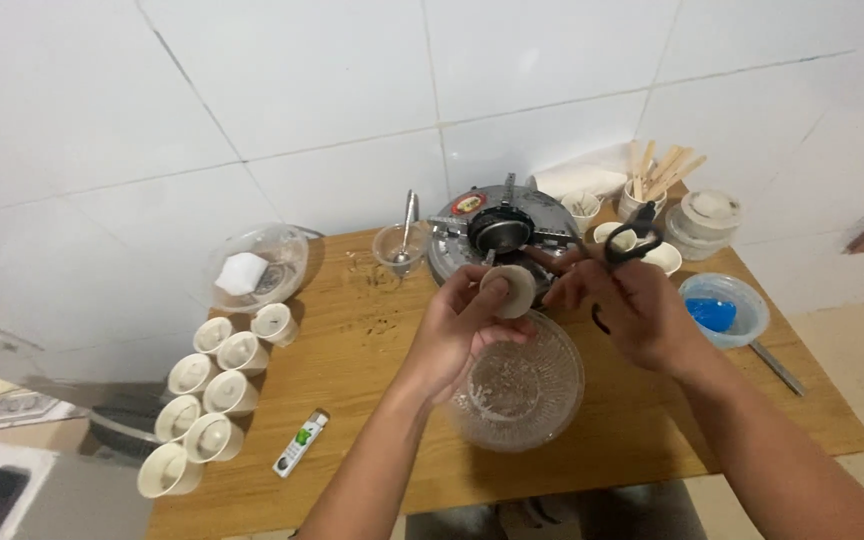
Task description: Trimming the edges of small white paper cups with scissors to prepare them for use as candle molds.
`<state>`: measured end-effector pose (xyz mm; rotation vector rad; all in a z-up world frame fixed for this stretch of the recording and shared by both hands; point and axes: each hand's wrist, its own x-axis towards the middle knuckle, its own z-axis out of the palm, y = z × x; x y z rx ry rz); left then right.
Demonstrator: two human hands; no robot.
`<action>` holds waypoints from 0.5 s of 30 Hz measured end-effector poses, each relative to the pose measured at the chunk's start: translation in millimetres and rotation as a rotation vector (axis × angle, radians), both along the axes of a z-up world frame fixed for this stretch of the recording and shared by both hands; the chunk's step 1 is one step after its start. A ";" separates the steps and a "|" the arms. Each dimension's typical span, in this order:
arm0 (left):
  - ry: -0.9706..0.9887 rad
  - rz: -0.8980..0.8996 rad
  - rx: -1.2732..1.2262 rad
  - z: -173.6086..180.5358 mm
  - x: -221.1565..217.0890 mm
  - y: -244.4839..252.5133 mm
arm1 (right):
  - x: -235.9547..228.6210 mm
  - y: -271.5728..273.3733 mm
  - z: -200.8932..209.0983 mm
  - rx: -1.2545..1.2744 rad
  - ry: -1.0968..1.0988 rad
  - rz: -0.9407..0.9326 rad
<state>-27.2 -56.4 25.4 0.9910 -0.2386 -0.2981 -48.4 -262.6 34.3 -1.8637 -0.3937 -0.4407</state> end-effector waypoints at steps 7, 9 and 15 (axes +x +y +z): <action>-0.041 -0.080 0.126 -27.2 28.0 4.2 | 29.0 -2.8 -41.2 -0.176 -0.164 0.063; -0.025 -0.070 0.096 -33.0 24.9 6.3 | 29.1 -2.0 -37.2 -0.259 -0.230 0.083; 0.001 -0.042 0.018 -44.1 15.9 7.7 | 19.9 -0.4 -42.1 -0.538 -0.394 0.161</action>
